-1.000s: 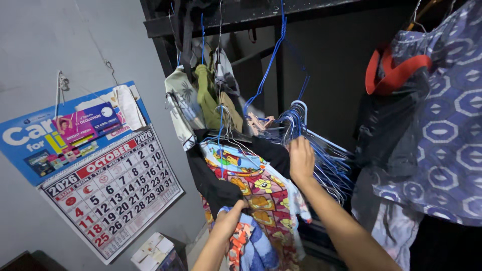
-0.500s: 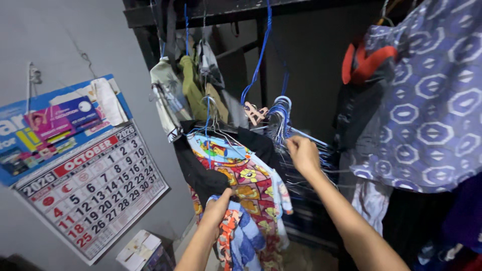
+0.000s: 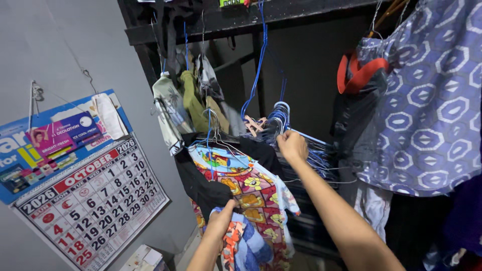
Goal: The person removes various garments from a red tote bag and places them onto hangers. The person then hangs the clothes on a metal clothing rack. The person also folds the tote bag and places it on a desk.
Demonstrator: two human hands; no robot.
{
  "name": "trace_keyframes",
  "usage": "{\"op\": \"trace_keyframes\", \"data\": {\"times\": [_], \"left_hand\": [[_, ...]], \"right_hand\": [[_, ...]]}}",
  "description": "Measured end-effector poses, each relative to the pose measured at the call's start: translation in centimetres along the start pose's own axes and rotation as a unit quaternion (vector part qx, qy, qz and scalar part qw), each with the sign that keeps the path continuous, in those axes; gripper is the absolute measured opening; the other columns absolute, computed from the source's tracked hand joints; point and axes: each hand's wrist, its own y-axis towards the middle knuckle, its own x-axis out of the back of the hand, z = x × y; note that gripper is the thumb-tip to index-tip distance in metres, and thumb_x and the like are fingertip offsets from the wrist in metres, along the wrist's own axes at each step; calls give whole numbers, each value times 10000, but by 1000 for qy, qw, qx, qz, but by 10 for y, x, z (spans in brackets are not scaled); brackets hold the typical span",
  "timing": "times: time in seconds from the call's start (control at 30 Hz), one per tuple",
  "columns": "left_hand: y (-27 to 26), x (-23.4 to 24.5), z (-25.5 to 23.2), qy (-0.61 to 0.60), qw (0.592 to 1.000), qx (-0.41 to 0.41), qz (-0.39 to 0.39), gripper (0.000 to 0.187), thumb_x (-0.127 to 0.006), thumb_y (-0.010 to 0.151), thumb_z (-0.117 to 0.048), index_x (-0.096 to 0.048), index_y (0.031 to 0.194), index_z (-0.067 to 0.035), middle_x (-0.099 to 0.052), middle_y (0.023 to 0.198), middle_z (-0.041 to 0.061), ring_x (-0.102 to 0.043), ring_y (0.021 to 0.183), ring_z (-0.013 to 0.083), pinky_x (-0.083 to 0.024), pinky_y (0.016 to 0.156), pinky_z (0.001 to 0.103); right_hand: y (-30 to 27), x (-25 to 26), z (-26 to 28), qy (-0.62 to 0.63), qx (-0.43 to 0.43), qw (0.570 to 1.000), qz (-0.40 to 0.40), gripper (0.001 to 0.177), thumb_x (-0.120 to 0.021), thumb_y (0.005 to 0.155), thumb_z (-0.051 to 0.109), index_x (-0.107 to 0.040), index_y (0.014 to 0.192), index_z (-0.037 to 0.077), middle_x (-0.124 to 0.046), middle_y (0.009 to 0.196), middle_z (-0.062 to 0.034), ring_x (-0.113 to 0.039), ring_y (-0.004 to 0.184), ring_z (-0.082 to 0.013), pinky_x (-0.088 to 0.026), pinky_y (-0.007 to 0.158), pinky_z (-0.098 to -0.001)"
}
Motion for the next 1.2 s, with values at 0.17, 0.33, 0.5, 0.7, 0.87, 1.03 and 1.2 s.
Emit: {"op": "trace_keyframes", "data": {"times": [0.17,0.33,0.5,0.7,0.87,1.03,1.2], "left_hand": [[8,3,5,6,1000,-20,-1,696,-740,704,-432,-664,1161,88,-741,1043,192,-734,883,269,-581,775,407],[12,4,6,3,1000,6,-19,722,-755,690,-427,-615,1187,78,-728,1079,200,-740,916,295,-590,800,424],[11,7,8,6,1000,1,-12,730,-754,682,-422,-652,1172,109,-723,1050,221,-711,878,306,-568,779,425],[11,11,9,-2,1000,-18,-16,689,-753,725,-434,-654,1155,95,-738,1038,176,-728,890,258,-566,802,388],[4,10,5,-22,1000,-18,-13,652,-747,722,-415,-662,1136,81,-746,1011,175,-730,870,267,-574,797,412],[8,10,9,3,1000,-17,-22,676,-732,734,-430,-672,1146,103,-747,1027,191,-730,863,267,-573,779,406],[13,9,15,2,999,-9,-35,760,-734,744,-468,-599,1228,101,-733,1077,197,-740,909,270,-584,804,414]], "right_hand": [[16,-8,-6,-42,49,997,41,269,-665,899,344,-752,1000,111,-750,1015,-198,-710,995,-415,-551,871,-530],[5,8,9,-28,61,997,40,689,-758,786,276,-403,1348,97,-708,1054,-287,-680,1005,-481,-525,877,-553],[15,4,15,-6,95,995,8,493,-712,862,271,-513,1263,65,-695,1097,-273,-670,1034,-464,-516,895,-545],[28,-7,12,35,167,984,-50,252,-644,928,225,-688,1053,11,-702,1040,-275,-662,975,-475,-522,842,-541],[30,-28,-21,87,122,988,-49,241,-639,968,269,-728,985,46,-738,879,-228,-718,862,-413,-551,764,-490],[15,-41,-46,205,67,976,-23,180,-672,919,204,-668,982,36,-729,744,-110,-709,652,-252,-546,634,-410],[-19,-41,-44,135,234,923,-275,305,-812,787,189,-660,946,-23,-664,771,-128,-642,674,-264,-523,627,-402]]}}
